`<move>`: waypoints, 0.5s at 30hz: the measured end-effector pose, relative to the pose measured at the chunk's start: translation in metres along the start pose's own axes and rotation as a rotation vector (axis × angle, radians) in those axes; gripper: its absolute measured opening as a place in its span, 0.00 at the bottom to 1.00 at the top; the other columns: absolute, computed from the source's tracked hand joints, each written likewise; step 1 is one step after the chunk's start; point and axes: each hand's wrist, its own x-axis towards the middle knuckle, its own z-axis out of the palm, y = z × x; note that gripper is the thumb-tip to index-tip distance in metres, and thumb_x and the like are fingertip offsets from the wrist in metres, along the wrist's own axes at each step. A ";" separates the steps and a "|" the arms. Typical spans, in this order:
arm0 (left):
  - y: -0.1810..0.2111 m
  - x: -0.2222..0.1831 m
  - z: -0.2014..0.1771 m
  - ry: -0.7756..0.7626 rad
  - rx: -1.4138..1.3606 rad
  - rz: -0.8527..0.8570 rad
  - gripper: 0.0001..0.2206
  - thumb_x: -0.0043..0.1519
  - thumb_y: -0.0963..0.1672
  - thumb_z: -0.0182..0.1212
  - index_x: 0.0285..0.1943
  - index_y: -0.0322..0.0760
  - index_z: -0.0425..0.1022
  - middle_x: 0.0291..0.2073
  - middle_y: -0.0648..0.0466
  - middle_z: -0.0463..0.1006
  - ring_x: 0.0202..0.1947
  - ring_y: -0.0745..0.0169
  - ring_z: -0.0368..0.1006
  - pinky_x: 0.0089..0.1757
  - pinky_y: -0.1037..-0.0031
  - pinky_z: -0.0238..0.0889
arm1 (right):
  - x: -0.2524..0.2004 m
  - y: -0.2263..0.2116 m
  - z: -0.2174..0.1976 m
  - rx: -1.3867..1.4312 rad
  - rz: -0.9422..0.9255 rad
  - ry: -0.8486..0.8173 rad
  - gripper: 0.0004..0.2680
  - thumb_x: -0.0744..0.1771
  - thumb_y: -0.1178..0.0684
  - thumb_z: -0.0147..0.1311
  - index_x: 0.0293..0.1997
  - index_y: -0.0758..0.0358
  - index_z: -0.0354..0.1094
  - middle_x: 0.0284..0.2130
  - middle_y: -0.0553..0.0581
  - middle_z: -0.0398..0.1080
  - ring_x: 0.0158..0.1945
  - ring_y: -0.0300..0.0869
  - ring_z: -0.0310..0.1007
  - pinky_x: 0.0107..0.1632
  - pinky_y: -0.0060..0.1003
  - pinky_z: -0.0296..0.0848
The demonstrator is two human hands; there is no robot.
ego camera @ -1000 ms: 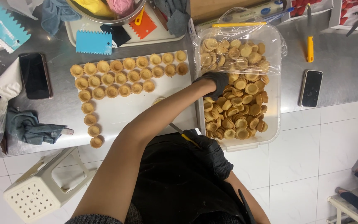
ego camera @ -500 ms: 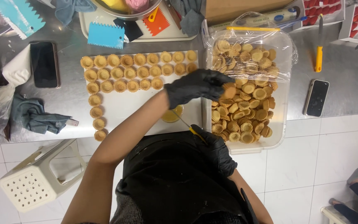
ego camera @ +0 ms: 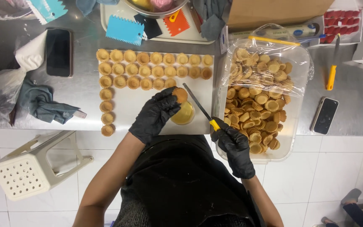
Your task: Coat the interior of tart shells with a liquid glaze using a small offset spatula and arrange them on the workstation.
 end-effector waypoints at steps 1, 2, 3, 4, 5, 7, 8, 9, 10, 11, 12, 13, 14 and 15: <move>-0.001 -0.001 0.004 0.003 -0.005 0.008 0.18 0.64 0.37 0.58 0.64 0.31 0.71 0.51 0.50 0.79 0.47 0.59 0.77 0.51 0.69 0.73 | 0.000 -0.003 0.006 -0.005 -0.001 -0.009 0.14 0.69 0.59 0.51 0.63 0.66 0.72 0.33 0.50 0.75 0.29 0.31 0.61 0.33 0.25 0.60; -0.003 -0.003 0.008 -0.008 -0.050 0.026 0.18 0.64 0.37 0.58 0.64 0.31 0.70 0.52 0.50 0.78 0.49 0.60 0.77 0.52 0.69 0.73 | 0.000 -0.005 0.012 -0.123 -0.118 -0.028 0.15 0.69 0.60 0.52 0.65 0.63 0.71 0.34 0.50 0.74 0.32 0.32 0.65 0.37 0.26 0.65; -0.005 -0.004 0.012 -0.020 -0.095 0.045 0.17 0.65 0.36 0.57 0.64 0.32 0.70 0.53 0.51 0.78 0.52 0.60 0.77 0.52 0.69 0.73 | -0.001 -0.007 0.018 -0.241 -0.236 -0.049 0.16 0.69 0.61 0.54 0.66 0.61 0.69 0.34 0.49 0.74 0.35 0.33 0.69 0.40 0.28 0.70; -0.007 -0.001 0.009 -0.017 -0.099 0.048 0.17 0.65 0.36 0.57 0.64 0.32 0.70 0.53 0.51 0.78 0.52 0.60 0.77 0.52 0.69 0.73 | -0.001 -0.008 0.022 -0.243 -0.235 -0.054 0.16 0.69 0.61 0.54 0.66 0.61 0.69 0.34 0.49 0.74 0.35 0.33 0.69 0.40 0.28 0.70; -0.009 0.001 0.006 0.024 -0.119 0.058 0.17 0.64 0.36 0.57 0.63 0.33 0.70 0.53 0.50 0.78 0.51 0.60 0.77 0.52 0.69 0.73 | -0.001 -0.009 0.025 -0.461 -0.357 -0.004 0.17 0.68 0.61 0.56 0.66 0.55 0.69 0.33 0.50 0.73 0.33 0.36 0.70 0.38 0.30 0.71; -0.011 0.005 0.000 0.064 -0.135 0.065 0.16 0.64 0.36 0.57 0.62 0.34 0.71 0.53 0.50 0.77 0.51 0.59 0.76 0.52 0.68 0.73 | 0.002 0.000 0.024 -0.677 -0.478 0.052 0.20 0.66 0.61 0.58 0.66 0.50 0.69 0.32 0.51 0.72 0.30 0.39 0.72 0.35 0.33 0.71; -0.012 0.007 -0.002 0.061 -0.142 0.072 0.15 0.65 0.36 0.57 0.61 0.33 0.70 0.52 0.50 0.77 0.51 0.59 0.77 0.52 0.67 0.73 | 0.005 0.010 0.020 -0.797 -0.547 0.060 0.22 0.65 0.61 0.59 0.66 0.47 0.67 0.33 0.53 0.72 0.31 0.42 0.73 0.35 0.35 0.71; -0.012 0.008 -0.004 0.058 -0.148 0.079 0.15 0.65 0.36 0.57 0.61 0.32 0.70 0.52 0.49 0.78 0.51 0.58 0.77 0.53 0.67 0.73 | 0.007 0.020 0.015 -0.918 -0.616 0.069 0.24 0.63 0.60 0.61 0.67 0.44 0.66 0.34 0.54 0.72 0.32 0.45 0.73 0.34 0.38 0.71; -0.012 0.009 -0.007 0.056 -0.146 0.076 0.15 0.65 0.36 0.57 0.61 0.32 0.70 0.52 0.49 0.78 0.51 0.58 0.77 0.53 0.67 0.73 | 0.007 0.021 0.013 -0.917 -0.614 0.073 0.24 0.63 0.60 0.61 0.67 0.44 0.66 0.34 0.54 0.72 0.32 0.45 0.73 0.34 0.38 0.71; -0.013 0.010 -0.009 0.055 -0.122 0.091 0.15 0.65 0.36 0.57 0.60 0.33 0.70 0.52 0.49 0.78 0.51 0.58 0.77 0.54 0.66 0.73 | 0.007 0.021 0.011 -0.955 -0.623 0.024 0.25 0.63 0.60 0.62 0.67 0.45 0.65 0.32 0.54 0.71 0.31 0.46 0.73 0.34 0.40 0.71; -0.013 0.010 -0.011 0.053 -0.098 0.106 0.15 0.64 0.36 0.58 0.60 0.33 0.70 0.51 0.50 0.77 0.51 0.57 0.77 0.54 0.65 0.73 | 0.007 0.022 0.009 -0.993 -0.631 -0.025 0.25 0.63 0.60 0.62 0.68 0.45 0.64 0.30 0.53 0.71 0.30 0.47 0.73 0.33 0.42 0.70; -0.012 0.010 -0.011 0.052 -0.095 0.102 0.15 0.64 0.36 0.58 0.60 0.33 0.70 0.51 0.50 0.77 0.51 0.57 0.77 0.54 0.65 0.73 | 0.001 0.013 0.010 -0.991 -0.629 -0.021 0.25 0.63 0.60 0.62 0.68 0.45 0.64 0.30 0.53 0.71 0.30 0.47 0.73 0.33 0.42 0.70; -0.012 0.009 -0.011 0.044 -0.084 0.109 0.15 0.64 0.36 0.58 0.60 0.33 0.71 0.51 0.50 0.77 0.51 0.57 0.76 0.55 0.65 0.72 | -0.004 0.004 0.012 -0.999 -0.626 -0.041 0.26 0.62 0.61 0.61 0.69 0.46 0.64 0.31 0.53 0.71 0.31 0.46 0.74 0.34 0.40 0.71; -0.011 0.008 -0.012 0.036 -0.073 0.116 0.15 0.64 0.36 0.58 0.60 0.33 0.71 0.51 0.50 0.77 0.51 0.57 0.76 0.55 0.64 0.72 | -0.010 -0.006 0.014 -1.006 -0.623 -0.061 0.26 0.62 0.63 0.60 0.69 0.47 0.64 0.31 0.53 0.72 0.32 0.45 0.75 0.35 0.39 0.72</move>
